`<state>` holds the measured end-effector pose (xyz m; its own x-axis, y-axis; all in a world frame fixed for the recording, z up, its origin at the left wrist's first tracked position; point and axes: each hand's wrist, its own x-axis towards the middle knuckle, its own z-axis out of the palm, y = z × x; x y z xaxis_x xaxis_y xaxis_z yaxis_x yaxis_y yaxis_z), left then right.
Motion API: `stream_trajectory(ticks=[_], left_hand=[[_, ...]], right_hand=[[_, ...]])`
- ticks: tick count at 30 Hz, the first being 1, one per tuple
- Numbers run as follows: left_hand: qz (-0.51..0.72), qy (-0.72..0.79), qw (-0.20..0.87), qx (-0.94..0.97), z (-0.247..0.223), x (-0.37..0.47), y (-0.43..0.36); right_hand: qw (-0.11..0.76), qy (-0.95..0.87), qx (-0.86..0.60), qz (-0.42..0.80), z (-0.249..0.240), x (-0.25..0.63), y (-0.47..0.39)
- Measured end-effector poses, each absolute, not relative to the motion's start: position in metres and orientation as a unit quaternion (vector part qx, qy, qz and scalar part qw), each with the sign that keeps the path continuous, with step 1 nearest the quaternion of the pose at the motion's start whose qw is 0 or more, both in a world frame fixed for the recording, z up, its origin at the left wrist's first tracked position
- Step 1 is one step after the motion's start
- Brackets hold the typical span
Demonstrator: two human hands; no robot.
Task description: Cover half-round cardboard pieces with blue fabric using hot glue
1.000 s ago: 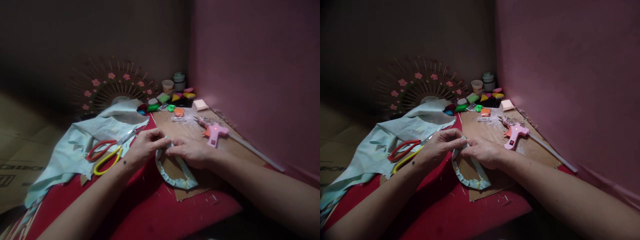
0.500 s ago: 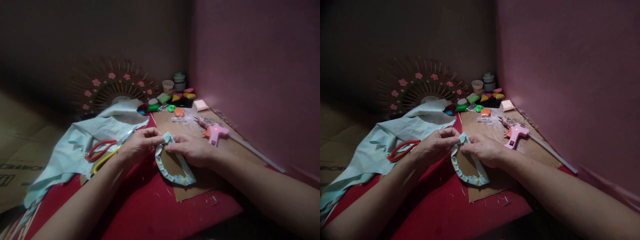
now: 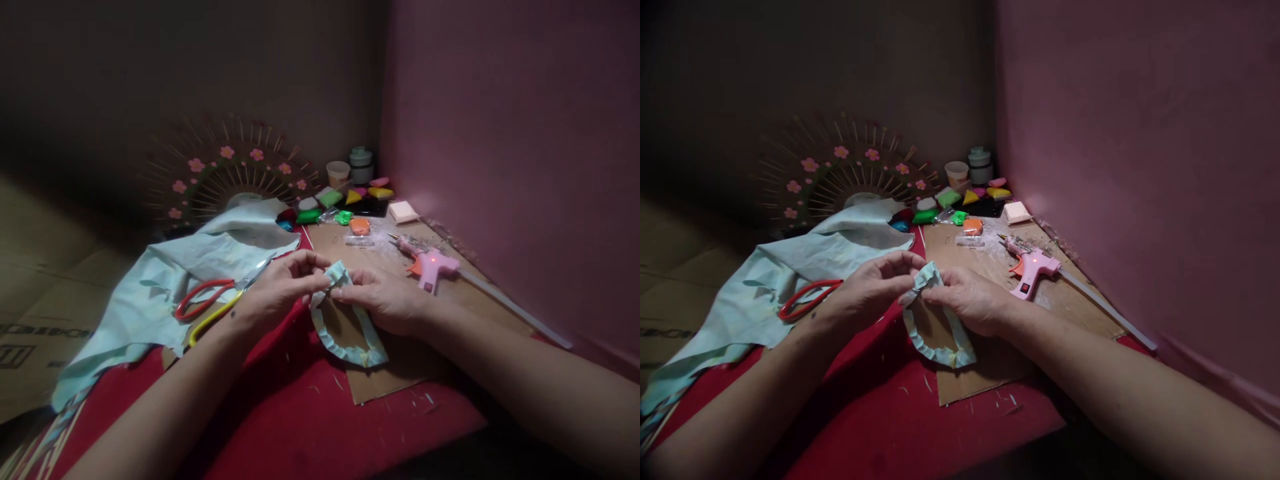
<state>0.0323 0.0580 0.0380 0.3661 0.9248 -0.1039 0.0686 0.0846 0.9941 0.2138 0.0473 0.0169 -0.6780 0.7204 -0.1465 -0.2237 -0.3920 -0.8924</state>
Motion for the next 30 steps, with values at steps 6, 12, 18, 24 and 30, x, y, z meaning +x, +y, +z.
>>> stream_trajectory(ticks=[6,12,18,24,30], left_hand=[[0.337,0.425,0.585,0.603,0.044,0.017,0.065],[0.325,0.442,0.564,0.617,0.047,0.024,0.061],[0.313,0.456,0.493,0.672,0.054,0.028,0.056],[0.287,0.457,0.434,0.722,0.056,0.029,0.055],[0.269,0.459,0.404,0.744,0.049,0.027,0.057]], right_hand=[[0.309,-0.458,-0.291,0.781,0.021,0.215,0.047],[0.319,-0.482,-0.282,0.766,0.020,0.215,0.046],[0.327,-0.459,-0.286,0.775,0.017,0.213,0.045],[0.319,-0.465,-0.286,0.775,0.017,0.213,0.044],[0.320,-0.494,-0.333,0.736,0.015,0.213,0.044]])
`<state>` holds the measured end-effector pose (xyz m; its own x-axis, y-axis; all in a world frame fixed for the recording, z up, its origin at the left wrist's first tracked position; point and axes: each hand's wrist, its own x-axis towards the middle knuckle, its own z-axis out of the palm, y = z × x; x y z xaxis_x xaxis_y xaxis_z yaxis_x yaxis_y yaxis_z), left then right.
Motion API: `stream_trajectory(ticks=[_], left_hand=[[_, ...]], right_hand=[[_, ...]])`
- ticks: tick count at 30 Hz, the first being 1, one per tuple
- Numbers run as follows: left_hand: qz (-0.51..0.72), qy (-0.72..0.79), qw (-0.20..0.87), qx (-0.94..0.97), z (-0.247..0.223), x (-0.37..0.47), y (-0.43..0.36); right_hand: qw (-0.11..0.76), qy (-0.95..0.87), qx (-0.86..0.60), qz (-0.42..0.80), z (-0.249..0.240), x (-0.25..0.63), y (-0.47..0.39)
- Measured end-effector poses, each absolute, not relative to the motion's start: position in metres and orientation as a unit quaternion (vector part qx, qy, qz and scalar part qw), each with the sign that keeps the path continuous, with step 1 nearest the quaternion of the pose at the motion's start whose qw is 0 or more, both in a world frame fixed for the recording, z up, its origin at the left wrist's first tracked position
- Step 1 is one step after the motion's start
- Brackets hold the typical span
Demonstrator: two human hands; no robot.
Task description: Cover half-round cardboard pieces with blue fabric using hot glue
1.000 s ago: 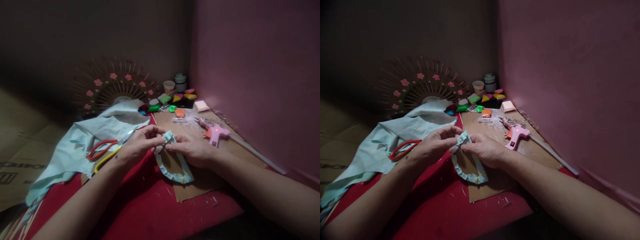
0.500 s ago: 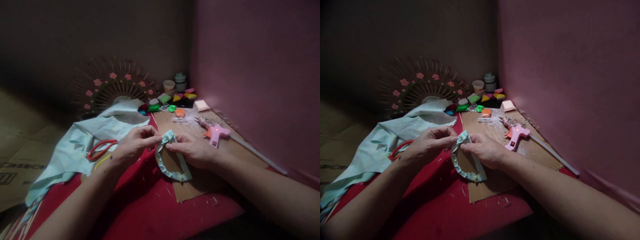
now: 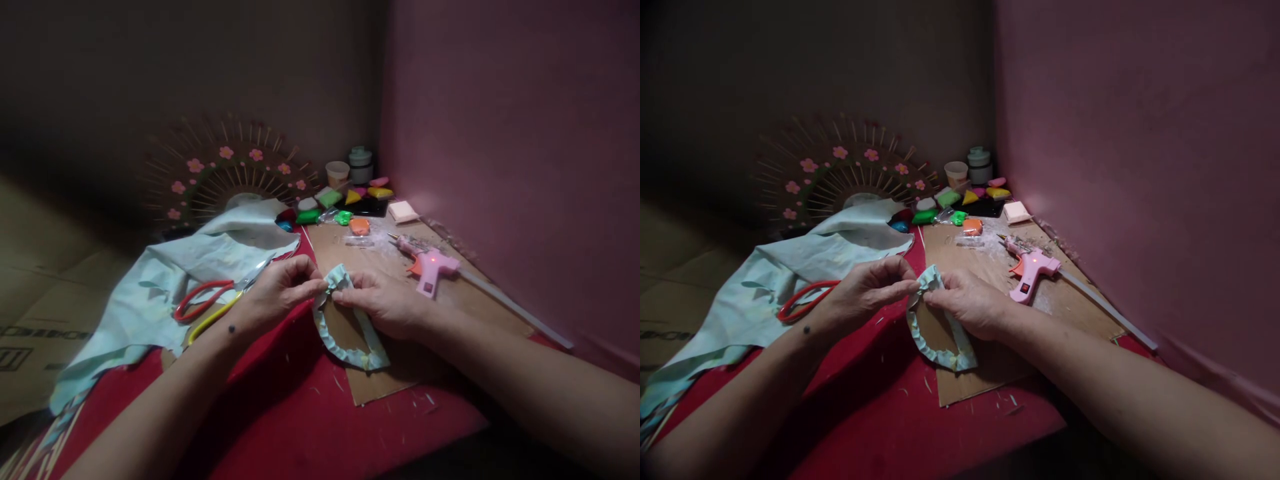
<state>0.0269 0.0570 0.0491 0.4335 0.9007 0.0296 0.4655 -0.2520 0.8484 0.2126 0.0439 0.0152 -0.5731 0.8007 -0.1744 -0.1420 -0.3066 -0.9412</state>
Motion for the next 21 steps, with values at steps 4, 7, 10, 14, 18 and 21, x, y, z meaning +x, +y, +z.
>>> stream_trajectory(ticks=[4,7,10,14,18,21], left_hand=[[0.271,0.461,0.416,0.736,0.050,0.028,0.055],[0.269,0.461,0.412,0.739,0.050,0.029,0.055],[0.277,0.463,0.386,0.748,0.045,0.030,0.055],[0.292,0.464,0.341,0.764,0.040,0.030,0.056],[0.309,0.461,0.378,0.741,0.043,0.030,0.057],[0.351,0.447,0.348,0.746,0.048,0.034,0.052]], right_hand=[[0.307,-0.504,-0.322,0.741,0.016,0.213,0.044],[0.306,-0.509,-0.328,0.735,0.017,0.214,0.044],[0.307,-0.503,-0.334,0.735,0.019,0.214,0.044],[0.301,-0.506,-0.338,0.734,0.021,0.214,0.044],[0.297,-0.520,-0.342,0.724,0.026,0.214,0.043],[0.297,-0.540,-0.357,0.702,0.028,0.215,0.042]])
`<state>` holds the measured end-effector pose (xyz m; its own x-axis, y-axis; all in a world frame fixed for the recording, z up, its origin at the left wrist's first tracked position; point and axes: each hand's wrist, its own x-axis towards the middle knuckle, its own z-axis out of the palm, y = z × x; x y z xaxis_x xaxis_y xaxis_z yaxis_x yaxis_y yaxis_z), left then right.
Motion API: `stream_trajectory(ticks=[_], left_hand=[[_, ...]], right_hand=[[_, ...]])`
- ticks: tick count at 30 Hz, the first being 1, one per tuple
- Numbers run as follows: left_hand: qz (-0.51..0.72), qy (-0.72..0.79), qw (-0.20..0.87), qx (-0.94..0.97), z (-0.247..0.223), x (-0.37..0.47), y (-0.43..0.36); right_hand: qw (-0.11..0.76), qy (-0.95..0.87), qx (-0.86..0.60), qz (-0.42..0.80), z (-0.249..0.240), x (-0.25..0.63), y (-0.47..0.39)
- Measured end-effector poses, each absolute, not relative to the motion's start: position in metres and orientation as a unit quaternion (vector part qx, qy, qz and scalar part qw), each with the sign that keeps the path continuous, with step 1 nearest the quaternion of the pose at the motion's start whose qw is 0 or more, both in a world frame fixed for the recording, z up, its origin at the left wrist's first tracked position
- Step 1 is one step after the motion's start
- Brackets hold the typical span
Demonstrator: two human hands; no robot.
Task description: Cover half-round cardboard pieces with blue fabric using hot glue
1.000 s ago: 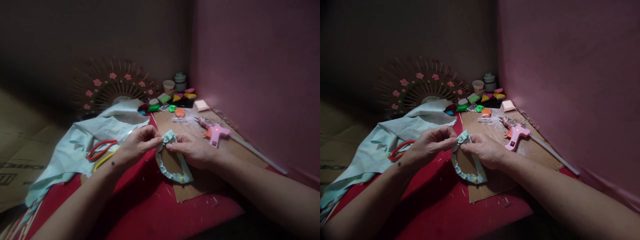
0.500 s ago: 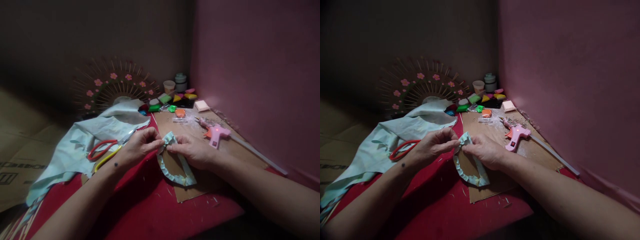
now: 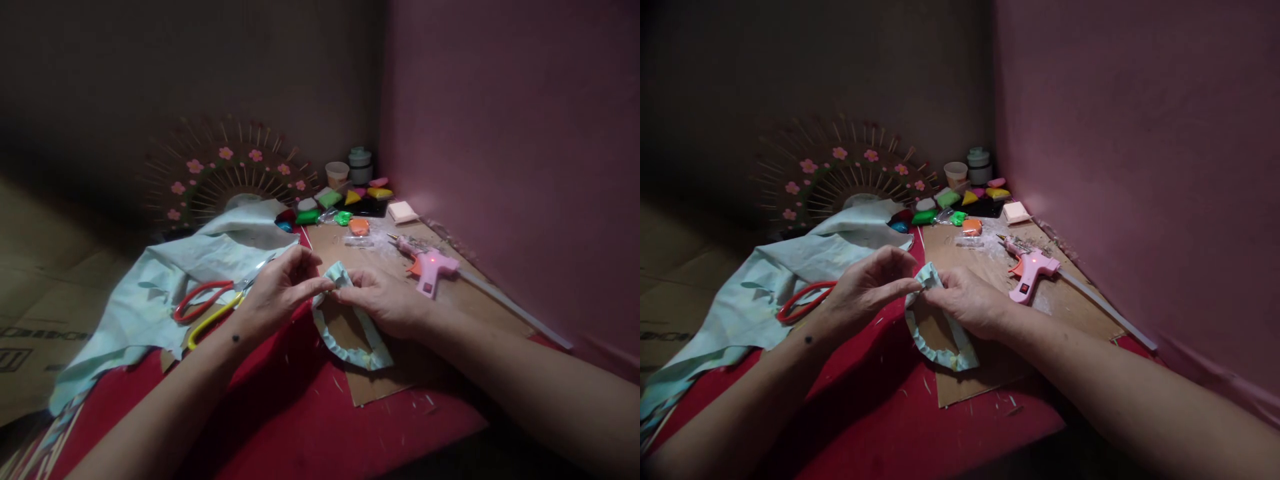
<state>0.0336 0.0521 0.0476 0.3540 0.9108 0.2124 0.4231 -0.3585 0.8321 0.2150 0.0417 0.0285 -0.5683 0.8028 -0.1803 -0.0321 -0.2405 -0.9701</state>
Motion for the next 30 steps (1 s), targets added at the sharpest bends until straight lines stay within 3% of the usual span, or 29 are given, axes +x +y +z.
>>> stream_trajectory(ticks=[9,20,30], left_hand=[[0.340,0.372,-0.092,0.859,0.041,0.054,0.032],[0.328,0.383,-0.159,0.849,0.038,0.057,0.034],[0.291,0.388,-0.243,0.840,0.038,0.056,0.030]], right_hand=[[0.296,-0.614,-0.421,0.598,0.027,0.213,0.038],[0.347,-0.603,-0.360,0.622,0.025,0.209,0.035],[0.323,-0.564,-0.373,0.662,0.026,0.209,0.034]])
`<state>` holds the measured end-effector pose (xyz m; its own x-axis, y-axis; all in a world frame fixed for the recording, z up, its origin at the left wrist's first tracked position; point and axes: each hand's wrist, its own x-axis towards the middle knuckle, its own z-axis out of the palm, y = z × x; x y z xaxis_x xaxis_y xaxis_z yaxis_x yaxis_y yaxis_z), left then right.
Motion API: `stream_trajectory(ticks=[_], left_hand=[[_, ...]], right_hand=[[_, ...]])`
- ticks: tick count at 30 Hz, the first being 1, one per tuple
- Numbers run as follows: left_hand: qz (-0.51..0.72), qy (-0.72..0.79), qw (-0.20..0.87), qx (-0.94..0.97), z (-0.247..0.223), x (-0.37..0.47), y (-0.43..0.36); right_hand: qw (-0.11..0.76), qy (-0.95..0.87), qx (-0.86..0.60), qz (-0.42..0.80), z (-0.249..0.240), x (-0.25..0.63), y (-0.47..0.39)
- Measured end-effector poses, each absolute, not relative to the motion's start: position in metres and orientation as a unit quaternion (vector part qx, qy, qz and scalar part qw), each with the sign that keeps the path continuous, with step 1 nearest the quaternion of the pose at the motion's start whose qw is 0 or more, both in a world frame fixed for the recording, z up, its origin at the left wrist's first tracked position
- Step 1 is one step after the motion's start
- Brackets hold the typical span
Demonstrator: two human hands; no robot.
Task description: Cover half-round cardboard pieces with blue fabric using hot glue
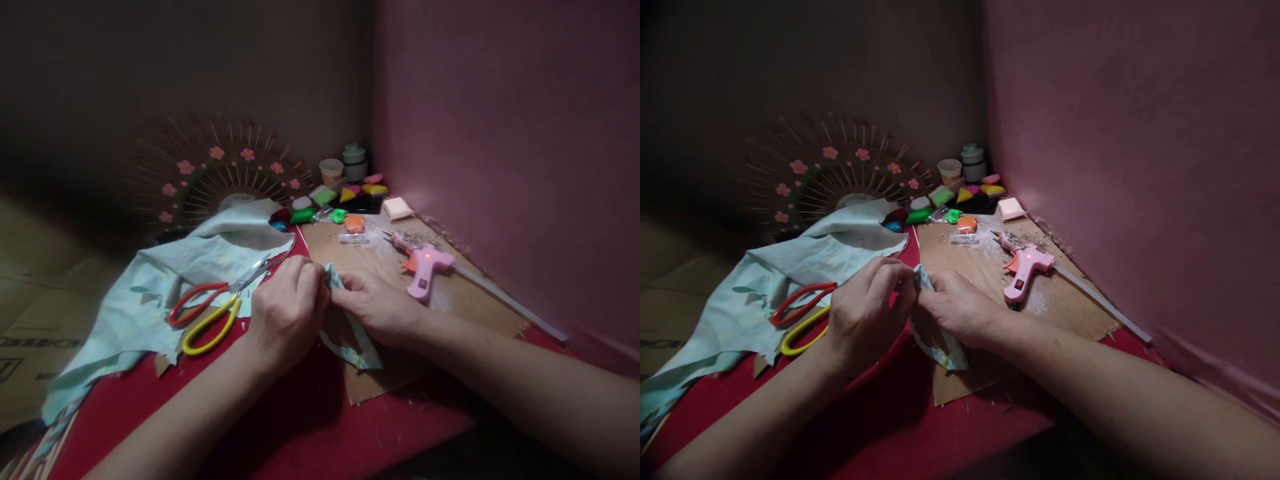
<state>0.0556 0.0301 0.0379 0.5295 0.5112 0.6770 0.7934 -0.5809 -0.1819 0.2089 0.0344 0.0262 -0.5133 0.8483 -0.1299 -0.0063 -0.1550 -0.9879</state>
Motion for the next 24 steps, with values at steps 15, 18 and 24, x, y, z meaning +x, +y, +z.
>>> stream_trajectory(ticks=[15,18,24], left_hand=[[-0.267,-0.259,0.242,-0.896,0.034,0.049,0.029],[-0.289,-0.265,0.200,-0.898,0.030,0.049,0.028],[-0.337,-0.297,0.041,-0.893,0.039,0.050,0.022]], right_hand=[[0.355,-0.551,-0.315,0.687,0.023,0.213,0.039],[0.352,-0.527,-0.310,0.709,0.024,0.215,0.039],[0.362,-0.449,-0.240,0.781,0.024,0.213,0.040]])
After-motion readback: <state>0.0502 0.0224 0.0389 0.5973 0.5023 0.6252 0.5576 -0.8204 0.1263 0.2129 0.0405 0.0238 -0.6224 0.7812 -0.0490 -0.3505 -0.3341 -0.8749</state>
